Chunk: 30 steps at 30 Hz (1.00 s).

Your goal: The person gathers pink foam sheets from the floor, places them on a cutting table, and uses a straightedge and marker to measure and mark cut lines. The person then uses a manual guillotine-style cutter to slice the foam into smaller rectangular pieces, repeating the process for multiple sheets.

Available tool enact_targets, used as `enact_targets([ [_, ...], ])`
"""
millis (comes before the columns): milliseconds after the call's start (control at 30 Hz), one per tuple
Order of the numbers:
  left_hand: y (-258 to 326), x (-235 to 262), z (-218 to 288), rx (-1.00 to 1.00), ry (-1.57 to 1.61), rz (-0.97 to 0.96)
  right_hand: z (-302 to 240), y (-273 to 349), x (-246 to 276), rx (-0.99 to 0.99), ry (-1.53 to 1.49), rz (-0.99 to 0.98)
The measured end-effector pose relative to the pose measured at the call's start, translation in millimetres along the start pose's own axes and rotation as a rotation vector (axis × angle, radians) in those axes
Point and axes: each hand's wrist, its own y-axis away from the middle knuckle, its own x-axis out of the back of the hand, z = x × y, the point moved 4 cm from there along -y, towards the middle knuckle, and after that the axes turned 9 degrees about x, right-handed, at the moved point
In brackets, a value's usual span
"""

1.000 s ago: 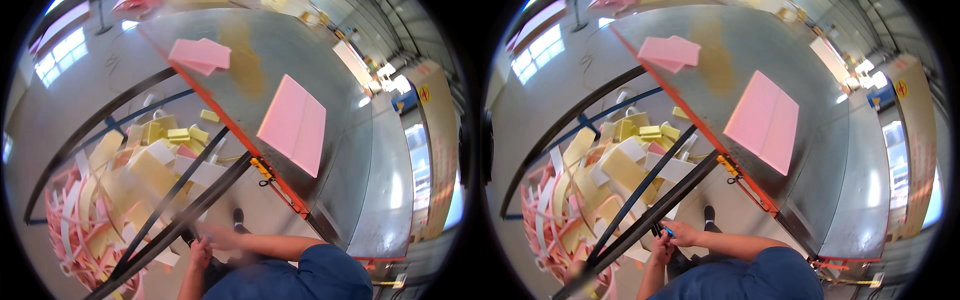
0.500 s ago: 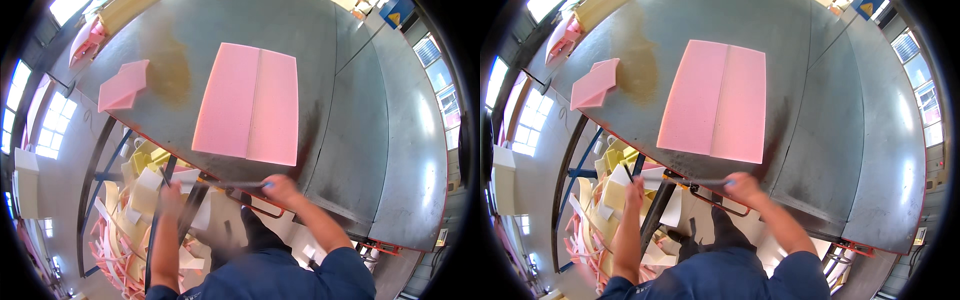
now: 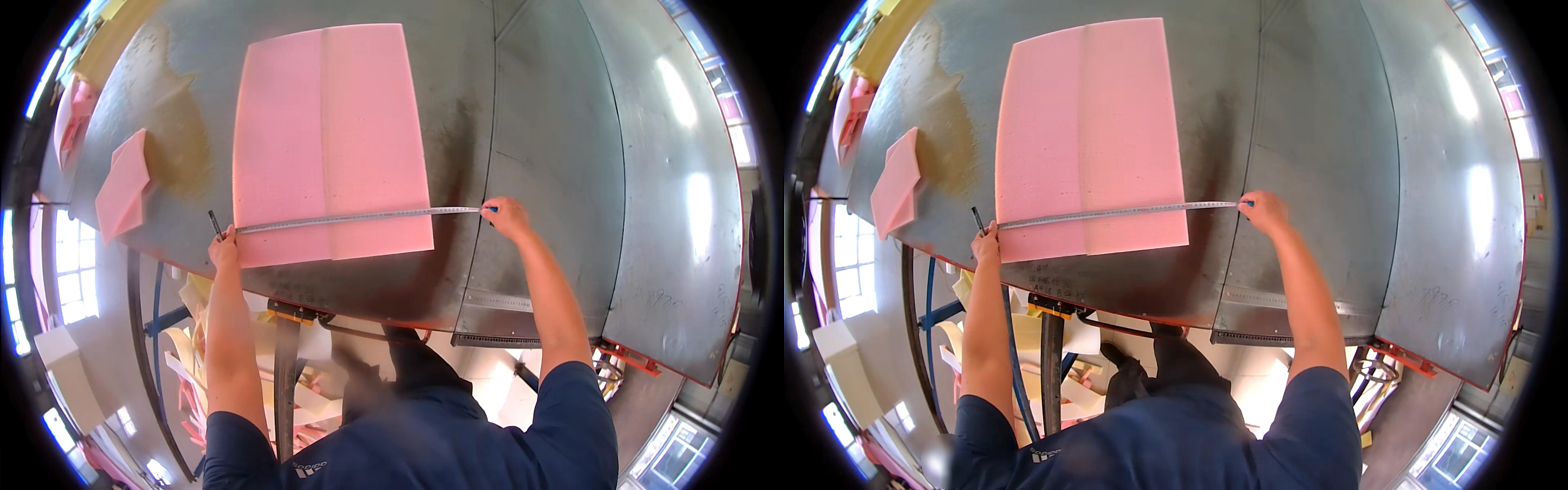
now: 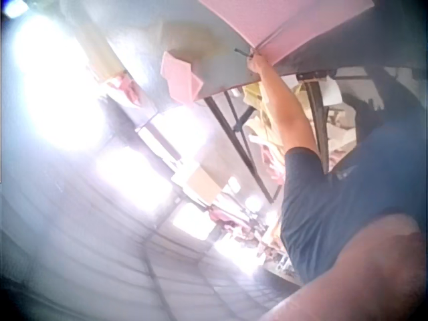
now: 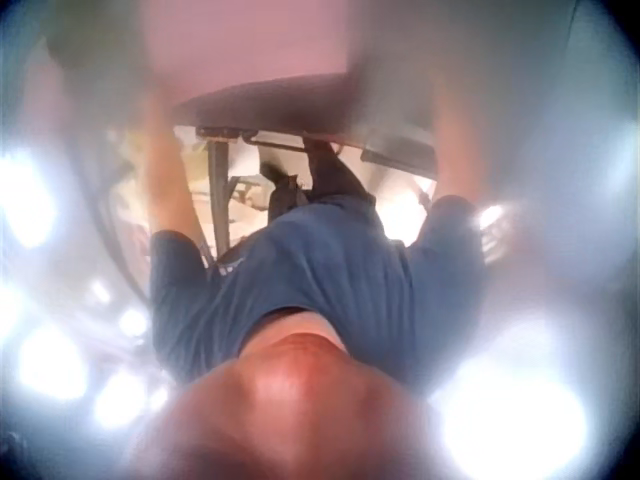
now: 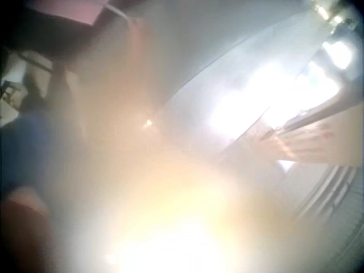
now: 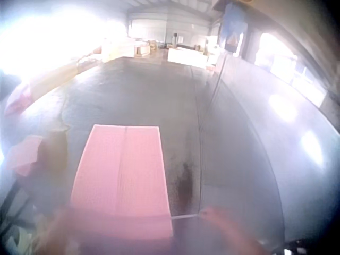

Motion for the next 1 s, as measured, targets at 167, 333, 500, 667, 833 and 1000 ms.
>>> enact_targets([
  [167, 32, -1, 25, -0.070, -0.270, 0.103, -8, 4, 3, -0.107, -0.024, -0.083],
  [333, 29, 1, 19, -0.086, -0.236, 0.090, -9, -3, -1, -0.084, -0.003, -0.089],
  [500, 17, 8, 13, -0.112, -0.311, 0.102, -11, -8, -3, -0.056, -0.009, -0.059],
  [667, 34, 0, 16, -0.143, -0.327, 0.123, -5, -7, -10, -0.036, 0.032, -0.077],
  [833, 7, 8, 4, -0.115, -0.293, 0.117, -6, -8, -5, -0.018, 0.039, -0.089],
  [1000, 40, -21, 21, -0.231, -0.406, 0.113, 24, -16, -17, 0.109, 0.025, -0.051],
])
